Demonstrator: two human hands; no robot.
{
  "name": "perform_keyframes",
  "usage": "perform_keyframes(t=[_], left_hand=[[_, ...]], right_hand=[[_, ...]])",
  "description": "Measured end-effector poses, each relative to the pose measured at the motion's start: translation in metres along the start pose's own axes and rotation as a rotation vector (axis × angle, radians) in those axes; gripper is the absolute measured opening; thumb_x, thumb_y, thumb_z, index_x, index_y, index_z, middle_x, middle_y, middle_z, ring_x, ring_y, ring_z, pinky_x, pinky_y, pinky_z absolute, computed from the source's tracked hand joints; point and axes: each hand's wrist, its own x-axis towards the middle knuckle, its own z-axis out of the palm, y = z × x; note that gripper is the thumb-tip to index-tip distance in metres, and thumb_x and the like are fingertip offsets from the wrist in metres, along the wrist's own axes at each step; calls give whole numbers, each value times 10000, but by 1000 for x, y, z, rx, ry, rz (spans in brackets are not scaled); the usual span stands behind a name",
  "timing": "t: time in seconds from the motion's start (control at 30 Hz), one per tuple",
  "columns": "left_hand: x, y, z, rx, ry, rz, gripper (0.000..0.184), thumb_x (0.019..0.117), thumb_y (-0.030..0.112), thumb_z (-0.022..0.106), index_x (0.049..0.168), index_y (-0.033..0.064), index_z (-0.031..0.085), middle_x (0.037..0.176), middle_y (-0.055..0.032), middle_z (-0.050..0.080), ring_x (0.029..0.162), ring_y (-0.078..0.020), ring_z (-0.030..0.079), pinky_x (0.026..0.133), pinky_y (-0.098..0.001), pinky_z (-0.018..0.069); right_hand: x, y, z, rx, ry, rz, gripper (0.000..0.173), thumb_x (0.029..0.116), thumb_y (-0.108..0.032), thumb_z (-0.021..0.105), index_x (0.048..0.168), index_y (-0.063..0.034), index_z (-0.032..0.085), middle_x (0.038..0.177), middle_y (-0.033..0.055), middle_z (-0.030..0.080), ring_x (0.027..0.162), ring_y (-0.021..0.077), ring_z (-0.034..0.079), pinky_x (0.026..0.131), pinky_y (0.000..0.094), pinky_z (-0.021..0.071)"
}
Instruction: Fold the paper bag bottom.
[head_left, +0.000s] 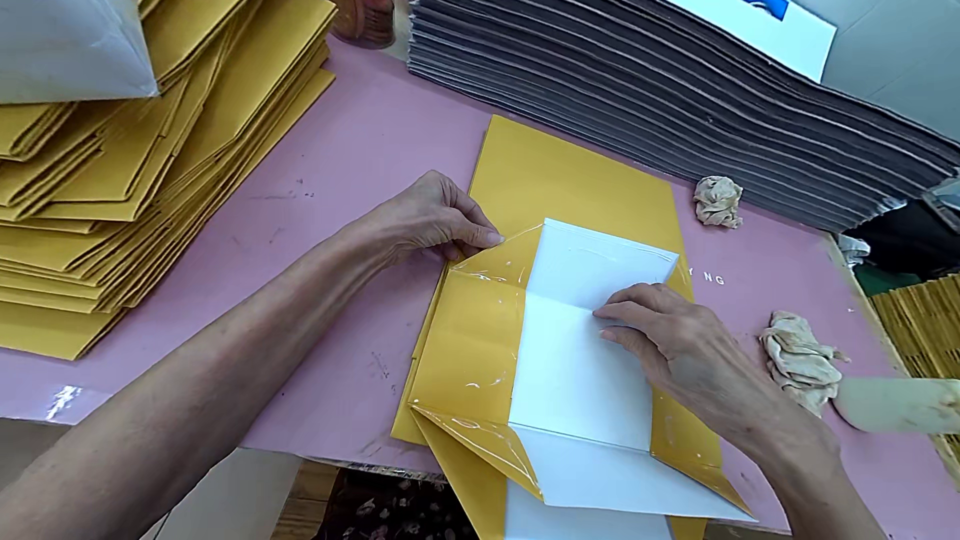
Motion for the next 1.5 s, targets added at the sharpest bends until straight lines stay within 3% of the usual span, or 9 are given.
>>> perform_keyframes(t=[0.43,0.47,0.57,0.67,0.77,1.5], left_hand=[[-8,9,6,18,53,-60,144,927,31,694,785,37,721,608,8,658,510,-19,592,505,-150,490],[-13,14,8,23,53,-93,139,934,39,678,798,31,706,626,3,635,529,-28,569,531,-157,470],[-3,0,3,12,31,13,136,921,28,703,789,40,730,606,11,673,503,-12,606,488,-149,499],[-11,9,8,45,60,-59,133,929,59,691,800,31,710,623,3,638,519,-27,565,515,-158,467],[-1,-2,2,36,40,9,123,919,49,712,798,46,736,604,15,667,500,-12,600,482,-150,497],[-1,-1,2,72,82,-11,136,902,28,715,780,82,742,582,27,662,468,-11,589,441,-148,489]], right_hand=[[20,3,-6,38,-198,60,46,901,-62,707,924,-24,720,836,83,643,732,198,647,644,331,524],[21,3,-7,46,-197,61,42,893,-61,711,917,-27,719,827,76,643,724,188,644,640,320,520],[23,4,-8,55,-196,74,19,886,-65,725,886,-47,719,800,53,648,698,168,639,612,310,501],[24,4,-7,60,-198,83,14,876,-64,725,864,-62,719,764,30,640,669,142,627,588,293,481],[25,6,-6,66,-188,99,26,868,-86,735,847,-87,719,740,2,638,654,117,619,570,283,461],[29,9,-7,32,-198,40,75,886,-132,709,812,-120,711,639,-31,596,571,116,572,517,302,378]])
